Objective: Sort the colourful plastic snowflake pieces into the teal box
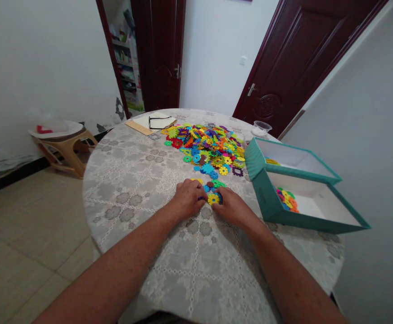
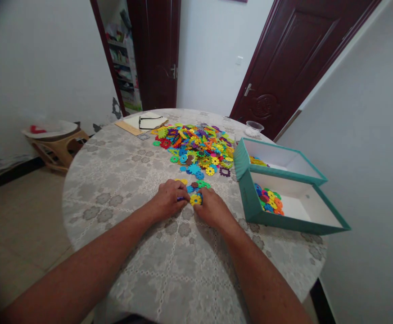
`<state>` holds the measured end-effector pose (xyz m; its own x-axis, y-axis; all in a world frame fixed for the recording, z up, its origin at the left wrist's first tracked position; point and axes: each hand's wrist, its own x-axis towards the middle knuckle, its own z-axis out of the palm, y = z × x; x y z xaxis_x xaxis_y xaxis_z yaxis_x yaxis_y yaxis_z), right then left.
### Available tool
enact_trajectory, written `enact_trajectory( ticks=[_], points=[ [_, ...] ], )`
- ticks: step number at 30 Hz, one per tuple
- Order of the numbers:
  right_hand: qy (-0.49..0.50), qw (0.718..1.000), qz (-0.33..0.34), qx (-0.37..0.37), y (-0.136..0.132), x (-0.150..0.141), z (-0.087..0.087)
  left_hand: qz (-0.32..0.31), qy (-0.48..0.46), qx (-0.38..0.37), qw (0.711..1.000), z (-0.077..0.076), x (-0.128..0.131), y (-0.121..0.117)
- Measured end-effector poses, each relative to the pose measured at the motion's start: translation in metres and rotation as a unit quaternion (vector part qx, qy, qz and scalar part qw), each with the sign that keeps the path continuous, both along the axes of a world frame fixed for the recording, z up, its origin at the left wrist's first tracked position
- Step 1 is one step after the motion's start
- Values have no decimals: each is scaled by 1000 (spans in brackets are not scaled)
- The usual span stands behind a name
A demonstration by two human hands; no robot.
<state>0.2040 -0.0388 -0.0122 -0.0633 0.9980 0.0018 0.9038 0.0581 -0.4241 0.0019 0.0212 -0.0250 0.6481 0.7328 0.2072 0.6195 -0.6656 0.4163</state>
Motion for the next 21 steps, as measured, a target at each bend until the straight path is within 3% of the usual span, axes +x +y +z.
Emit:
enact_trajectory(
  ticks=[9, 13, 16, 18, 21],
  points=[
    [16, 1000, 13, -17, 10, 5, -1, 2, -7, -1, 1000, 2, 0, -1],
    [86, 996, 38, 6, 4, -1, 3, 8, -2, -6, 1000, 5, -1, -2],
    [87, 994, 59, 13, -4, -5, 11, 10, -12, -10, 1000, 7, -3, 0],
    [61, 995, 56, 50, -8, -2, 20, 16, -31, -1, 999, 7, -6, 3],
    [25, 978, 13, 207, -12, 20, 38, 36, -53, 21, 998, 5, -13, 9]
  ],
)
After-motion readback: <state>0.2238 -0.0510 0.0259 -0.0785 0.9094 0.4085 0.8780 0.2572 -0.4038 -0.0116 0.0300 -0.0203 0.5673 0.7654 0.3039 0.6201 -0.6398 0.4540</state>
